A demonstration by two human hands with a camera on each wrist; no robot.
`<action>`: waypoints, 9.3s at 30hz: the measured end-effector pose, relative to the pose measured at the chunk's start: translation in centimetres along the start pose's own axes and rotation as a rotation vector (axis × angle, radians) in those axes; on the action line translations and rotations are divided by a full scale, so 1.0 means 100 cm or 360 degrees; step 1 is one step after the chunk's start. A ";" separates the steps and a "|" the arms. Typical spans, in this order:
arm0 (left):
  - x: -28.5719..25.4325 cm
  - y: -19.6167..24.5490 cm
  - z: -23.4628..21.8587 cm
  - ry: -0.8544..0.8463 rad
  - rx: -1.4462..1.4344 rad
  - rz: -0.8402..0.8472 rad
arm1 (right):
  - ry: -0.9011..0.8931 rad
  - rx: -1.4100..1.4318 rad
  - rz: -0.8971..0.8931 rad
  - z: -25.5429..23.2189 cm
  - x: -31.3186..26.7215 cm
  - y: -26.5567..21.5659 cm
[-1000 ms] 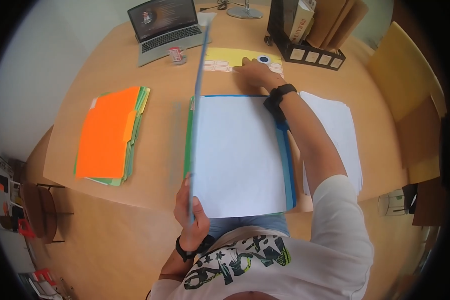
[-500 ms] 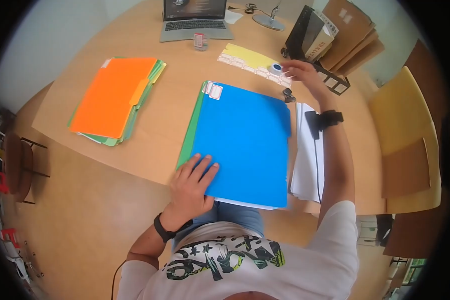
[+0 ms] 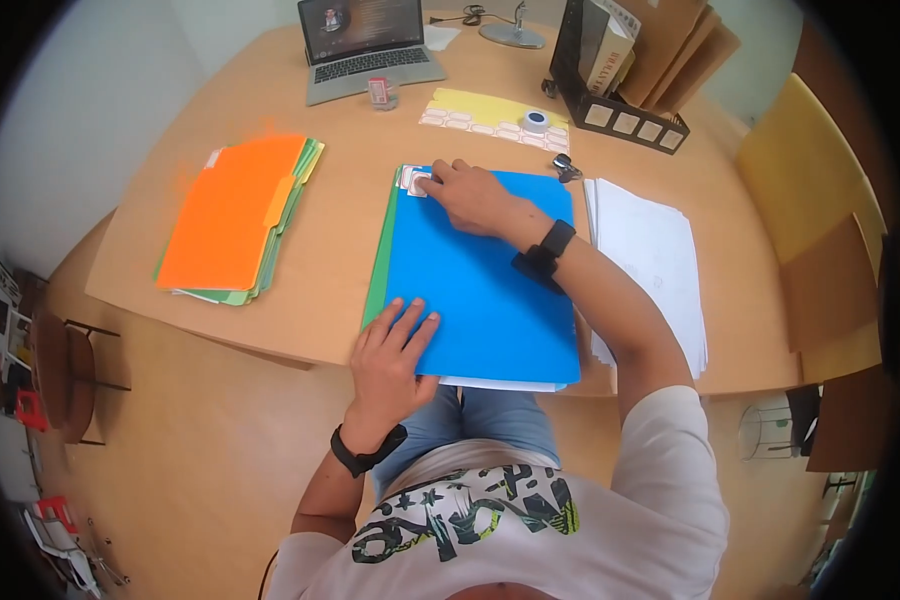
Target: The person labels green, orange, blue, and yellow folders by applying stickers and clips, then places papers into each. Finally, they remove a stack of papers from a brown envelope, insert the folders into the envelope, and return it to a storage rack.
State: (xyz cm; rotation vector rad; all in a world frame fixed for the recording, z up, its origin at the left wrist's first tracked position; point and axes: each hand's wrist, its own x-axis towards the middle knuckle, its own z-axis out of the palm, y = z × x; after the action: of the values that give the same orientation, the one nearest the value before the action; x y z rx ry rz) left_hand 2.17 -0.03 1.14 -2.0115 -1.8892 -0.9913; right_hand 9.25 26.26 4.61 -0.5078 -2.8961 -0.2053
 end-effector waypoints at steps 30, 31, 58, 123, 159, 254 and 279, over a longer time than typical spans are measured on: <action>-0.030 0.005 -0.023 0.0037 -0.0517 -0.0126 | -0.0606 0.2112 0.0948 -0.090 -0.307 -0.111; -0.030 0.008 -0.023 0.0055 -0.0530 -0.0147 | -0.0454 0.2209 0.0998 -0.074 -0.308 -0.125; -0.037 0.016 -0.018 0.0083 -0.0525 -0.0199 | 0.0206 0.3184 0.1527 -0.035 -0.279 -0.151; 0.000 -0.066 -0.086 0.0501 -0.0391 -0.0537 | 0.1026 0.1477 0.1357 -0.097 -0.311 -0.087; 0.031 0.018 -0.013 -0.0528 -0.0578 0.0169 | 0.0650 0.0426 0.1286 -0.060 -0.316 -0.058; 0.010 -0.003 -0.004 -0.0367 0.0081 0.0074 | -0.0178 0.0057 0.0944 0.014 -0.043 0.152; -0.036 -0.018 0.020 0.0468 -0.1176 -0.0750 | -0.0065 0.1600 0.0891 -0.051 -0.075 0.175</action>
State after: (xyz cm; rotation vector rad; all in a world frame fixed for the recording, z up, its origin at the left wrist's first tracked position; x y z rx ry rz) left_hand 1.33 -1.50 -3.01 -1.5651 -2.0458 -2.2388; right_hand 23.15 39.30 9.79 -1.0210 -2.3106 1.2430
